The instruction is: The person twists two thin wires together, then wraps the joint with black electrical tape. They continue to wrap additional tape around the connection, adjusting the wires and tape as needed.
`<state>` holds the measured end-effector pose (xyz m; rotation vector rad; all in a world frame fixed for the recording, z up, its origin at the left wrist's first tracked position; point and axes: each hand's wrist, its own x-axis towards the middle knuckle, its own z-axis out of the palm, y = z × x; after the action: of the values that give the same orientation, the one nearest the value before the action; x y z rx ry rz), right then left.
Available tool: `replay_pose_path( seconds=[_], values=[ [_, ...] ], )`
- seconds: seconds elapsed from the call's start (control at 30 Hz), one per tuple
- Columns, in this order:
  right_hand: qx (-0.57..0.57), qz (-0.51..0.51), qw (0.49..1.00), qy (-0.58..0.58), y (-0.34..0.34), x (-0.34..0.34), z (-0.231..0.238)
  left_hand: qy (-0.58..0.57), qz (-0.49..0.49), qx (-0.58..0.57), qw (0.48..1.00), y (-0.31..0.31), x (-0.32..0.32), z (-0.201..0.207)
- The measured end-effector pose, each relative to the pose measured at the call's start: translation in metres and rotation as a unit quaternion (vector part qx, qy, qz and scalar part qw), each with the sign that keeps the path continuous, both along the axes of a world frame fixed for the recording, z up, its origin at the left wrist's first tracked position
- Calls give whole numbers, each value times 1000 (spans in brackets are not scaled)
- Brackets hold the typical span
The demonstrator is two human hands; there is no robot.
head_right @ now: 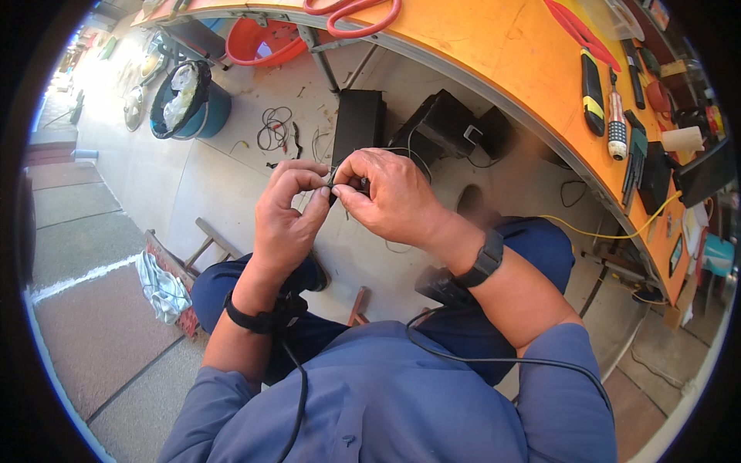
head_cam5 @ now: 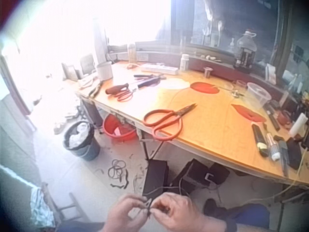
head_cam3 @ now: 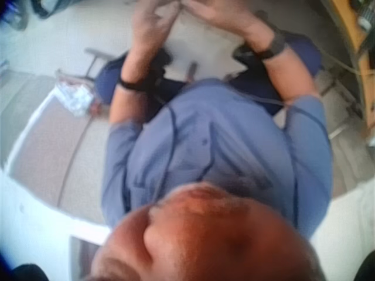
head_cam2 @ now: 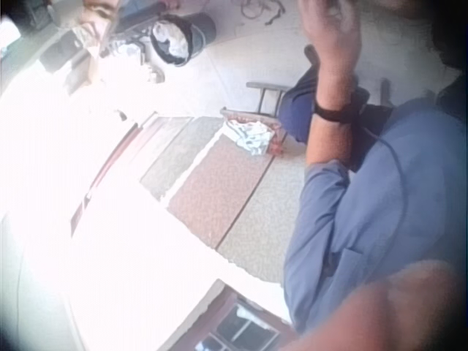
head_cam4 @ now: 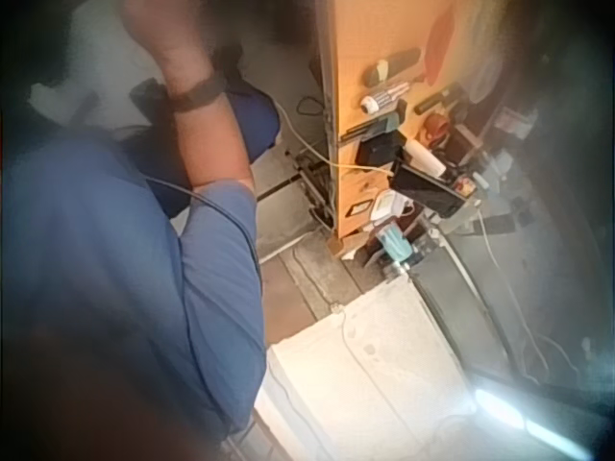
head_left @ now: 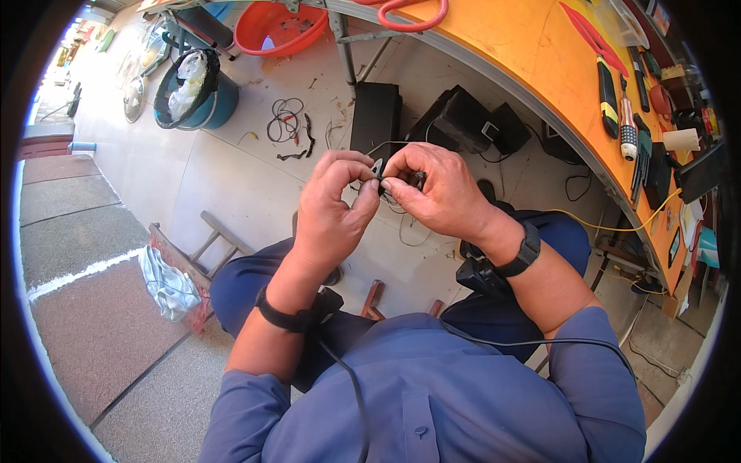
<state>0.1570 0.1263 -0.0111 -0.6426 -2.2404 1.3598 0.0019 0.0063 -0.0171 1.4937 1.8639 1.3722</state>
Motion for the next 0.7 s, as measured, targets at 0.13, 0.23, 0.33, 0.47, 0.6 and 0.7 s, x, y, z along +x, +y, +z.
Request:
replay_pose_path(
  seconds=[0.13, 0.23, 0.33, 0.47, 0.6, 0.7],
  values=[
    [9, -16, 1000, 4, -1, -1, -2, 75, 16, 45, 996, 2, 5, -2],
    [0, -24, 1000, 6, -2, -2, -5, 123, 21, 69, 990, 4, 7, -5],
    [-88, -35, 995, -5, -3, -2, -9, 150, 29, 79, 985, 4, 9, -7],
    [-240, -34, 970, -8, -3, -1, -10, 177, 39, 92, 979, 4, 12, -10],
    [-348, -31, 937, 25, -2, -2, -9, 221, 43, 100, 969, 3, 13, -9],
    [-387, -20, 922, 14, 1, 1, -7, 230, 32, 92, 968, 1, 13, -7]
  ],
)
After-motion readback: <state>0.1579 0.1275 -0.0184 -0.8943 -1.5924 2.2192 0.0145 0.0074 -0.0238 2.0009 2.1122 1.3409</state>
